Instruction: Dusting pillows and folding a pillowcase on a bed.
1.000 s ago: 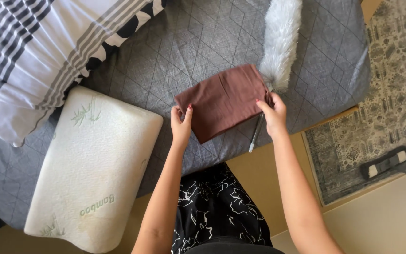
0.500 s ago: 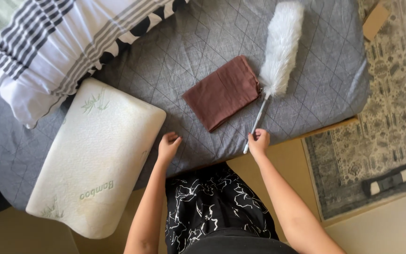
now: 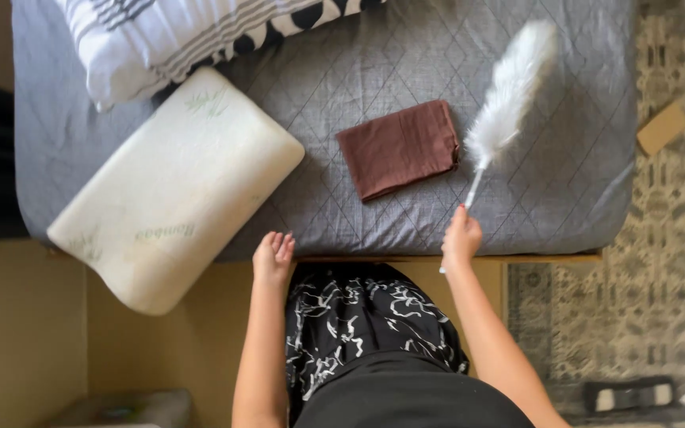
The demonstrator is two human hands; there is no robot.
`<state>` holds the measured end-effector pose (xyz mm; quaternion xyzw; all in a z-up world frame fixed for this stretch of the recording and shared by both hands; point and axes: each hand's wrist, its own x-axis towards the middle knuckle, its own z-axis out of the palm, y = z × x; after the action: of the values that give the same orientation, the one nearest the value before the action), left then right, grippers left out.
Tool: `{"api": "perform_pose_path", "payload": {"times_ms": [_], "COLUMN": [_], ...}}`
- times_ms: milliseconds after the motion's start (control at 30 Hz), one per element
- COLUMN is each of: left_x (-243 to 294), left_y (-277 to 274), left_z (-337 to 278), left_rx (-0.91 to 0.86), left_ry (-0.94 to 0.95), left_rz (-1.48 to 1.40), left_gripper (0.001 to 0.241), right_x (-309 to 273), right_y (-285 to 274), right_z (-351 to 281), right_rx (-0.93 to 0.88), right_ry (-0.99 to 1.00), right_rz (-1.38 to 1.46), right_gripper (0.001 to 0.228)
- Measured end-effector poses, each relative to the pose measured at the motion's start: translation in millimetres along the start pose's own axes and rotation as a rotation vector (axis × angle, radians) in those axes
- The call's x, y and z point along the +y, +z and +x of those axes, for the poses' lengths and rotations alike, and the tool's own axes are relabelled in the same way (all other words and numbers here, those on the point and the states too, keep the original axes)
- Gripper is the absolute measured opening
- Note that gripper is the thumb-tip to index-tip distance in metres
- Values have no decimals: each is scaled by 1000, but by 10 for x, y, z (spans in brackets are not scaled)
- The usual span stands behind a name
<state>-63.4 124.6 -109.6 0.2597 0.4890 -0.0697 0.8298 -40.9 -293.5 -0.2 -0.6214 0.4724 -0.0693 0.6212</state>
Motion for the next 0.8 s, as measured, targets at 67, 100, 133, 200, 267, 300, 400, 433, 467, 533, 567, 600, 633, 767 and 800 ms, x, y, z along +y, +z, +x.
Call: {"api": "perform_pose_path", "payload": {"times_ms": [67, 100, 133, 200, 267, 300, 400, 433, 467, 533, 567, 600, 633, 767, 800], "left_x": [16, -5, 17, 113, 308, 418, 745, 847, 909, 1233, 1422, 1528, 1638, 2234, 2277], "left_y": [-156, -308, -501, -762, -900, -975, -1249, -1367, -1510, -1129, -943, -1076, -1211, -1605, -1882], "left_z": [-89, -40, -25, -105, -275, -329, -340, -255, -189, -737, -1010, -927, -847, -513, -325], "left_rx": [112, 114, 219, 335, 538, 546, 625, 624, 627, 819, 1002, 1006, 1017, 858, 859], "left_ry": [151, 159, 172, 186, 212, 214, 281, 413, 538, 549, 556, 564, 596, 622, 607], "left_rz": [53, 22, 29, 21, -105, -111, -205, -194, -181, 99, 383, 392, 512, 641, 654], "left_gripper": [58, 58, 61, 64, 74, 74, 93, 89, 86, 91, 97, 97, 101, 95, 95], "right_x": [5, -5, 19, 58, 99, 127, 201, 199, 207, 153, 129, 112, 100, 65, 154], "right_y": [166, 229, 293, 419, 561, 585, 699, 785, 831, 800, 805, 733, 660, 1043, 1086], "right_z": [-209, -353, -550, -997, -1520, -1672, -2067, -2131, -2209, -2147, -2127, -2049, -1972, -2226, -2455], "right_rx": [-115, -138, -284, -446, -751, -760, -1022, -1086, -1135, -981, -831, -834, -645, -333, -329], "right_ry": [-188, -207, -242, -278, -841, -839, -619, -658, -680, -590, -506, -498, -562, -673, -659], "right_rz": [-45, -57, -88, -129, -277, -278, -552, -849, -1157, -1037, -913, -903, -957, -897, -909], "right_gripper": [36, 36, 33, 30, 20, 20, 21, 23, 25, 25, 26, 26, 24, 23, 23]}}
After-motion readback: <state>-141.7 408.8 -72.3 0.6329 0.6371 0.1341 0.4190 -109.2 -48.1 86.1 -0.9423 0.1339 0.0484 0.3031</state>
